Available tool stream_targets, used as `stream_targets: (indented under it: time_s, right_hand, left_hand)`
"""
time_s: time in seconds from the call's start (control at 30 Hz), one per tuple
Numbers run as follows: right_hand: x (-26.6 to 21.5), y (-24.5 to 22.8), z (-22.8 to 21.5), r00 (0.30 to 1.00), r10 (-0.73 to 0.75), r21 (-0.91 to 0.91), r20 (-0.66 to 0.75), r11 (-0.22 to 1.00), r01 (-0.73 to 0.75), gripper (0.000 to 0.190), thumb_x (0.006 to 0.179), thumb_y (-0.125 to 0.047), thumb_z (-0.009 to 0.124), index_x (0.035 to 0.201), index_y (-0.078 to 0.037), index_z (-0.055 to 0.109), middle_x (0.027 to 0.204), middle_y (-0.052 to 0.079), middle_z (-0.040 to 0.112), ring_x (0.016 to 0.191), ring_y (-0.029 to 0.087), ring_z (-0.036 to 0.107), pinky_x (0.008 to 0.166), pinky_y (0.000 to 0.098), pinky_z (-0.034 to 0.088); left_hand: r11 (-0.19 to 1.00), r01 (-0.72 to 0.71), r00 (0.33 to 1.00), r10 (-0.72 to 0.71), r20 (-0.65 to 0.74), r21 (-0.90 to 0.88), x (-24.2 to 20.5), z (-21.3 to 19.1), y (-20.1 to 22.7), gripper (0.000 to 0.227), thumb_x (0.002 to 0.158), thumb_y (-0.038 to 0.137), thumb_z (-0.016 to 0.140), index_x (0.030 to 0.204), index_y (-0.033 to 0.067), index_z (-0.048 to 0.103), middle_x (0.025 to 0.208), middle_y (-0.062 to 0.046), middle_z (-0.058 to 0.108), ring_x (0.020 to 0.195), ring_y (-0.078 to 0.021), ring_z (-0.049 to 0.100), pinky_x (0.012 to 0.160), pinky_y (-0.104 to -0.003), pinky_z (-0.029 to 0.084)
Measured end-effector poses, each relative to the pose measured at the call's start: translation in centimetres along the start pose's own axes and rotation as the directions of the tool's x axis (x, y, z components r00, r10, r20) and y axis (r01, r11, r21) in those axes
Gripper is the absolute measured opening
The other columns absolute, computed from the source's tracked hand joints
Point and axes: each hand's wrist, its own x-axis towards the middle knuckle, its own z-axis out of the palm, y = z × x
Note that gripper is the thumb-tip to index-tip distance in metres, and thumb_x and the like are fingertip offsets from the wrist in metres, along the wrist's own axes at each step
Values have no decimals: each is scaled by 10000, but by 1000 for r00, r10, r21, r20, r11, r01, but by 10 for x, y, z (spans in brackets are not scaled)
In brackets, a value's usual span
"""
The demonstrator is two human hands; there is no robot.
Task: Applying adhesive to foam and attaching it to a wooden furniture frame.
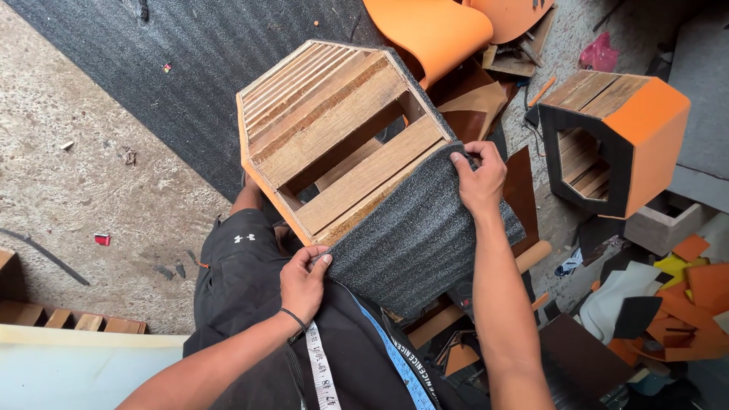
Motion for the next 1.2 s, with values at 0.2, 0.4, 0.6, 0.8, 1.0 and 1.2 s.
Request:
stream_targets:
  time_s: [0.2,0.4,0.6,0.8,1.0,1.2]
  right_hand:
    - [6,9,8,993,119,68,19,990,-120,195,940,-115,755,1078,-10,665,960,93,722,856,171,679,744,314,533]
    - [6,20,13,988,154,79,4,985,-154,168,962,-118,737,1071,-8,672,936,81,725,851,155,684,769,300,539]
    - [7,8,11,981,194,70,7,979,-194,162,961,-123,726,1071,-12,683,902,82,716,810,137,656,739,300,531]
    - [9,-19,2,985,174,-122,0,977,-173,152,947,-145,730,1052,-36,717,966,90,709,789,205,684,735,343,529]
    - [7,-25,-1,992,124,-122,17,985,-121,155,971,-162,688,1063,-39,707,996,108,703,818,245,703,769,385,541]
    - [0,37,10,999,1,-113,-51,994,-6,143,1108,-143,613,1109,-4,647,991,147,697,922,296,684,857,407,528]
  left_hand:
    - [998,-36,999,37,11,-57,2,0,-5,193,916,101,725,1090,18,737,840,27,726,677,-19,538,638,-198,474]
    - [998,-22,999,23,24,-59,2,-2,-12,193,914,106,732,1087,20,741,825,23,732,671,-19,541,627,-205,472]
    - [999,-34,999,34,11,9,-1,-3,5,194,903,106,733,1078,24,743,815,31,745,670,-14,573,639,-198,491]
    - [999,-32,999,32,2,13,-1,-3,1,201,897,106,744,1080,22,748,813,26,738,654,-27,540,628,-208,479]
    - [999,-39,999,39,9,-31,0,0,-9,207,901,96,751,1095,24,749,841,12,739,678,-28,550,651,-206,491]
    - [975,-25,999,32,31,-219,-3,1,-31,313,827,25,800,1113,0,677,898,29,697,776,-32,625,735,-183,550]
